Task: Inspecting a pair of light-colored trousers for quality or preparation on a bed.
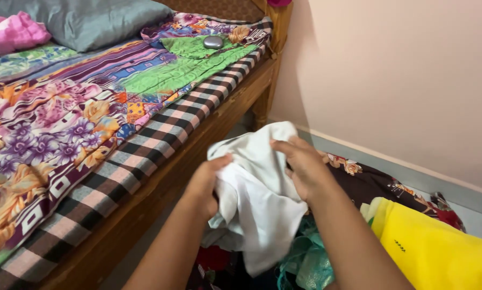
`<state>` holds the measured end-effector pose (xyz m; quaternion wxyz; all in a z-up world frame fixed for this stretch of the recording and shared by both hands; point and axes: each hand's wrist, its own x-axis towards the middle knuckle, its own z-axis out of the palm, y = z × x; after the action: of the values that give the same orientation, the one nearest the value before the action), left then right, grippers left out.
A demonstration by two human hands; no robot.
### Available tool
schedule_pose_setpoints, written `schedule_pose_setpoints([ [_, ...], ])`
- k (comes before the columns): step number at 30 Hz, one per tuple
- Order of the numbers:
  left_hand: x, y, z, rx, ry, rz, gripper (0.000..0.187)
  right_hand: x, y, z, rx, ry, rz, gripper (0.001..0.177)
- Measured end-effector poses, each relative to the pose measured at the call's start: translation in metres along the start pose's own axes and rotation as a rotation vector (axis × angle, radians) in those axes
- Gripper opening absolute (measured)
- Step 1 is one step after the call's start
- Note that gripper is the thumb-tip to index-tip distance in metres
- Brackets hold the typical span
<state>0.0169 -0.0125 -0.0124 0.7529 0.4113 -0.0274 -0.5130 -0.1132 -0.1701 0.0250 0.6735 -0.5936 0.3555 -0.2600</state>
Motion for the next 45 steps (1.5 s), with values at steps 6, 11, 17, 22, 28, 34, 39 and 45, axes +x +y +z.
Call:
schedule_pose_setpoints([
  [6,0.026,-0.010,-0.017,-0.182,-0.079,0.124,0.044,-0.036,-0.016,0.020,-0.439,-0.580,-0.241,0.069],
  [11,0.004,-0.014,0.004,-0.055,0.106,0.140,0.047,-0.033,0.002,0.023,-0.858,-0.410,-0.416,0.088],
  [17,0.021,-0.023,0.003,0.196,-0.098,0.206,0.055,-0.022,0.003,0.016,-0.835,-0.288,-0.494,0.096],
  [22,0.033,-0.028,0.003,0.377,-0.105,0.265,0.079,-0.016,0.001,-0.002,-0.766,-0.089,-0.470,0.059],
  [28,0.010,-0.028,0.019,1.248,0.176,0.685,0.077,-0.026,-0.010,-0.023,-0.611,-0.103,-0.512,0.040],
  [34,0.018,-0.033,0.008,1.650,0.029,1.041,0.057,-0.028,-0.007,-0.041,-0.429,-0.032,-0.451,0.033],
  [39,0.020,-0.039,0.020,1.579,0.157,0.626,0.048,-0.024,-0.011,-0.041,-0.075,-0.053,-0.305,0.028],
  [45,0.019,-0.040,0.031,1.332,0.321,0.553,0.033,-0.018,-0.013,-0.038,-0.587,0.016,-0.500,0.031],
])
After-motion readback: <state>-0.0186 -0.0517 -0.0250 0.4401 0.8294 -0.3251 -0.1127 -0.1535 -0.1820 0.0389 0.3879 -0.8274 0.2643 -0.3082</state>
